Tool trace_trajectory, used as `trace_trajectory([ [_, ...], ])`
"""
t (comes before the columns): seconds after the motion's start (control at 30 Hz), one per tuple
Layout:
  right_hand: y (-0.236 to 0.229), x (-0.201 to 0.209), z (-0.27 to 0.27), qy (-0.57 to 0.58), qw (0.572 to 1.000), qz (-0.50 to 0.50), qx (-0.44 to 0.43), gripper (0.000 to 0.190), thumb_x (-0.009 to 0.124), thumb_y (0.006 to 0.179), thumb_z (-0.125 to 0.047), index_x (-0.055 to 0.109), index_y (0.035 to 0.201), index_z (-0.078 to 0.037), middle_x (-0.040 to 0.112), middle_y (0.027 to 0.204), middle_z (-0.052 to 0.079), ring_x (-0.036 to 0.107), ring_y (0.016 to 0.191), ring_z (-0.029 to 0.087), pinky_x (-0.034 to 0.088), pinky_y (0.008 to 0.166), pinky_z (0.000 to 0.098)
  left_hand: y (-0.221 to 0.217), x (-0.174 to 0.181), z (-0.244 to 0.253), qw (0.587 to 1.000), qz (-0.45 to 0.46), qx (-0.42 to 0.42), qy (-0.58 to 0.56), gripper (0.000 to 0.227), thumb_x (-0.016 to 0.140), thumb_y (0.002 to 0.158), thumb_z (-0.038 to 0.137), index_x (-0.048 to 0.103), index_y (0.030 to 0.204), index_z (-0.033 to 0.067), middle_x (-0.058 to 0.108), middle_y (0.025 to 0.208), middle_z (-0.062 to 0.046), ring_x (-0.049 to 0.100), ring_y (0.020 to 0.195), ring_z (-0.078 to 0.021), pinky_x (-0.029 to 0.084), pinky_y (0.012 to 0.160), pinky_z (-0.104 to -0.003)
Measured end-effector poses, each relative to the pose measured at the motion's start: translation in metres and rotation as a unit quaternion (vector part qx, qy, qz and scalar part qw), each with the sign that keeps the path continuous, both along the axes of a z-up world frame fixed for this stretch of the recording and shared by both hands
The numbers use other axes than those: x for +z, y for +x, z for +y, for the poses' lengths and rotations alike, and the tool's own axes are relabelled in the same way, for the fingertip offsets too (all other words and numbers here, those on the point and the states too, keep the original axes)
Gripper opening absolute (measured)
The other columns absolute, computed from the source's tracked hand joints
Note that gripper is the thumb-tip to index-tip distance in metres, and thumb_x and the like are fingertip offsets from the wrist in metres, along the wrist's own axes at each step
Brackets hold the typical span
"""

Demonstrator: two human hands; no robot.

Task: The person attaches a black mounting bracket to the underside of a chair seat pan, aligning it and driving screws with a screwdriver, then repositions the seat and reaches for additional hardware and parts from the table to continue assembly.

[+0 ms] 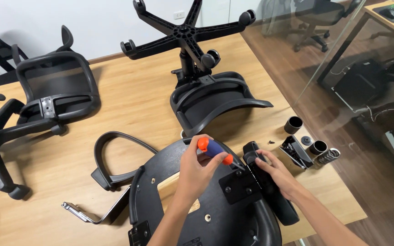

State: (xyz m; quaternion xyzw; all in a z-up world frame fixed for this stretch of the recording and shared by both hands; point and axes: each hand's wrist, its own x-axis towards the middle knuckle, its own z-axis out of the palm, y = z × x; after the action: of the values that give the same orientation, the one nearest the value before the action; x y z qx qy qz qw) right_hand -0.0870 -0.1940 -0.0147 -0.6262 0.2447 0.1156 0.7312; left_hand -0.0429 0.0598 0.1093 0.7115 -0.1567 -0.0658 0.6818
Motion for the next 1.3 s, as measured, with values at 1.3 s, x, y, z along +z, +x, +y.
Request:
trace_trajectory([
  [1.3, -0.004, 0.008, -0.004, 0.091, 0.995, -0.023, 0.043, 0.066, 0.065, 0.084, -0.035, 0.048, 0.145, -0.015, 0.068, 0.120, 0.011, 0.065, 0.108, 0.019, 0.052, 0.091, 0.0351, -0.031, -0.005, -0.033, 0.948, -0.297, -0.052, 0.105, 0.045, 0.077, 0.089, 0.006, 0.061, 0.130, 0.0133, 0.054, 0.131, -0.017, 0.057, 0.121, -0.0332, 0.051, 0.101, -0.040],
])
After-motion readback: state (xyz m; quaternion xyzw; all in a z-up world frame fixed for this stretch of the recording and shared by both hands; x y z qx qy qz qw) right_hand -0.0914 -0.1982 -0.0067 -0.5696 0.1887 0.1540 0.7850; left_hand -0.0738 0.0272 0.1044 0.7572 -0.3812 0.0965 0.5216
